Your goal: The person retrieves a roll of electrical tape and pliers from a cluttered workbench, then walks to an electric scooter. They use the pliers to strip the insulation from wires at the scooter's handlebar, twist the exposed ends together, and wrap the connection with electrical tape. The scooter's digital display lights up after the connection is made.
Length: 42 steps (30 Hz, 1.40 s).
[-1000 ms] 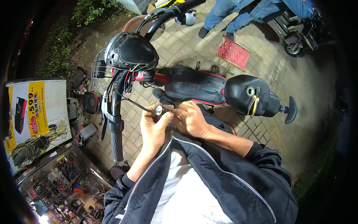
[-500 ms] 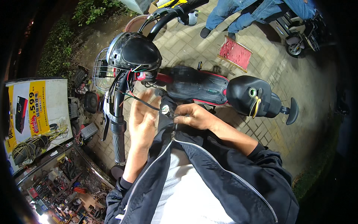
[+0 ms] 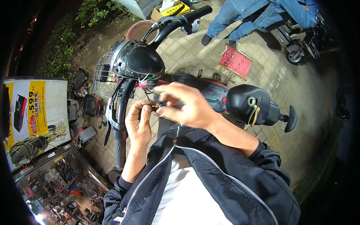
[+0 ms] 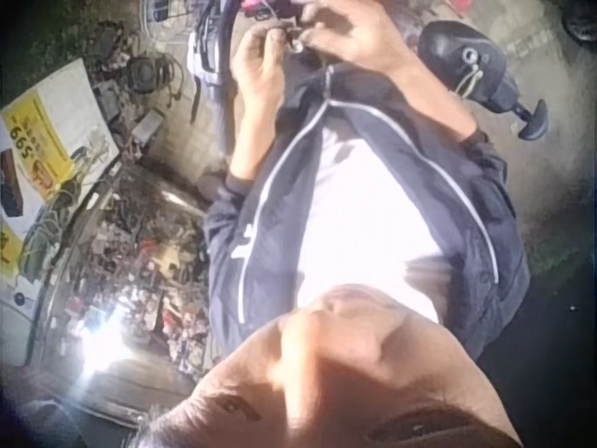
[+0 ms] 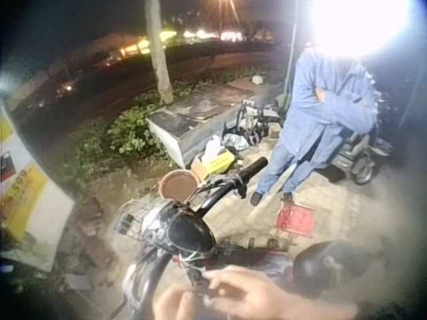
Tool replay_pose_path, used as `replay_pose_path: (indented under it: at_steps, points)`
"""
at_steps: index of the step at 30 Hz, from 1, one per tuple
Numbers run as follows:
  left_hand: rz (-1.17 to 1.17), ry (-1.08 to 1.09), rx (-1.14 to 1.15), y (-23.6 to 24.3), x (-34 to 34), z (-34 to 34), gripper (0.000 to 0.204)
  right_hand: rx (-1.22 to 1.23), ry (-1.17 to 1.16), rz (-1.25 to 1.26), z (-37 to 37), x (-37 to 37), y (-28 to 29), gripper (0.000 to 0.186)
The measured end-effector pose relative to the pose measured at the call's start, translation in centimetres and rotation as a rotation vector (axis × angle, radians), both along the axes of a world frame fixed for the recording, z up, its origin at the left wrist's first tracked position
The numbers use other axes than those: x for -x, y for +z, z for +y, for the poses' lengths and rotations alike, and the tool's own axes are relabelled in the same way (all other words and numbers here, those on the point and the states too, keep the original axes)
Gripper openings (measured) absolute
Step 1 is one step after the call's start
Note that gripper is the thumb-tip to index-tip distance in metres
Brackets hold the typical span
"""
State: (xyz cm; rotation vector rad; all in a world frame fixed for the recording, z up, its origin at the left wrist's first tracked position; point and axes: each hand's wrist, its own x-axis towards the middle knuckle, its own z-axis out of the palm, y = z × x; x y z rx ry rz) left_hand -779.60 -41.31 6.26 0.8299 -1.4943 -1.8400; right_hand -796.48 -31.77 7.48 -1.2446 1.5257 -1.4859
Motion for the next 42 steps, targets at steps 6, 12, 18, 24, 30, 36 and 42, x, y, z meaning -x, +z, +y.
replay_pose_path:
  at_steps: [6,12,18,24,30,36,42]
  points:
    - [-0.173,0.079,0.335,0.8,1.0,0.1,0.006,0.038,-0.074,0.135,-1.8,-1.2,0.0,0.01]
    - [-0.175,-0.043,0.556,0.3,1.1,-0.4,0.007,-0.492,0.102,-0.486,-1.0,-0.5,-2.7,0.018]
    - [-0.274,0.072,0.191,0.1,1.2,0.0,0.008,-0.212,-0.174,-0.89,-4.1,-0.3,-1.5,0.03]
    - [-0.284,0.107,0.158,0.6,1.1,-0.2,0.011,-0.152,-0.293,-1.257,-5.7,-1.8,-0.5,0.022]
    - [-0.273,0.097,0.034,1.0,1.0,-0.5,0.016,-0.264,-0.32,-0.956,-4.9,-2.2,-1.3,0.021]
    - [-0.262,0.099,0.005,0.8,1.1,-0.3,0.019,-0.144,-0.419,-0.037,-4.0,-1.4,-0.2,0.012]
    - [-0.146,0.11,-0.084,0.4,0.9,-0.2,0.02,0.095,-0.293,0.972,-5.8,0.9,1.4,0.021]
